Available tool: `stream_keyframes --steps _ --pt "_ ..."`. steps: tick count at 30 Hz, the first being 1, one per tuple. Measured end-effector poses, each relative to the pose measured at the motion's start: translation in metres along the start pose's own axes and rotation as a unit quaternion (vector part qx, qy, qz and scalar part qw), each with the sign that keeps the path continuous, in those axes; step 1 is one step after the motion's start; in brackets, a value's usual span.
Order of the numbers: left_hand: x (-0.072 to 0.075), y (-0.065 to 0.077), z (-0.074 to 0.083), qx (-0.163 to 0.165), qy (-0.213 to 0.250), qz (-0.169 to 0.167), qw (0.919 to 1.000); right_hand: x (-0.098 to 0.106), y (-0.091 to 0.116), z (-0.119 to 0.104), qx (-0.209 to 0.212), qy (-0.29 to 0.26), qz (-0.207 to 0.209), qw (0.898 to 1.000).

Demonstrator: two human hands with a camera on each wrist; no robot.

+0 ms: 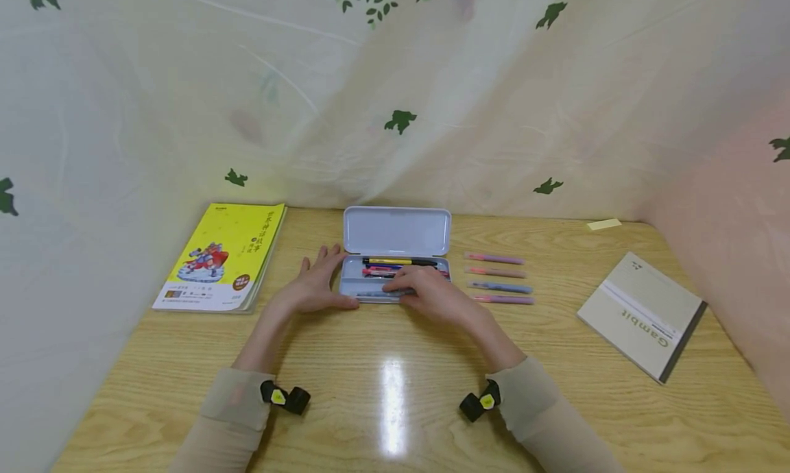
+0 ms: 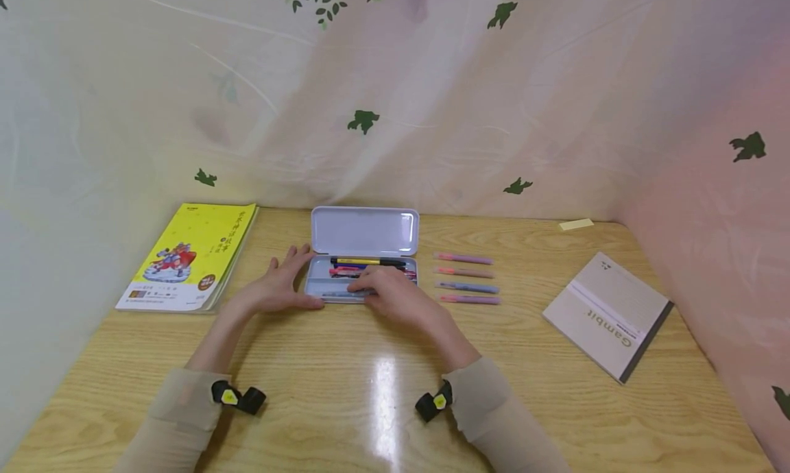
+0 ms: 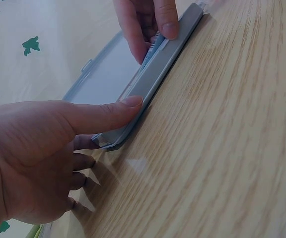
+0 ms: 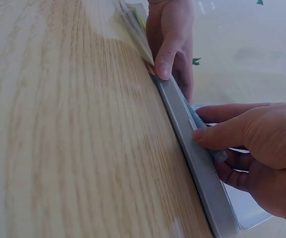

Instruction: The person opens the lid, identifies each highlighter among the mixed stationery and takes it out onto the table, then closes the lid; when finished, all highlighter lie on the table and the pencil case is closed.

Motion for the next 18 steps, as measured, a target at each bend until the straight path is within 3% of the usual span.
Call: stream_keyframes --steps 11,18 --pt "0.001 0.001 -0.003 0.0 0.004 0.002 1.0 0.01 0.004 0.018 -0.077 -0.085 0.054 0.992" --pt "0.0 0.0 -0.002 -0.002 0.003 0.002 1.0 0.031 0.029 0.036 -0.11 -0.136 0.094 0.98"
Point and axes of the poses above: each hand's wrist, its own y-axis away from the middle knuckle, its own x-axis out of the back of the hand, z = x × y, the point moved 10 cm from there along -y, towards the middle knuckle, and after that the axes turned 5 degrees about z, right-handed, at the moved point
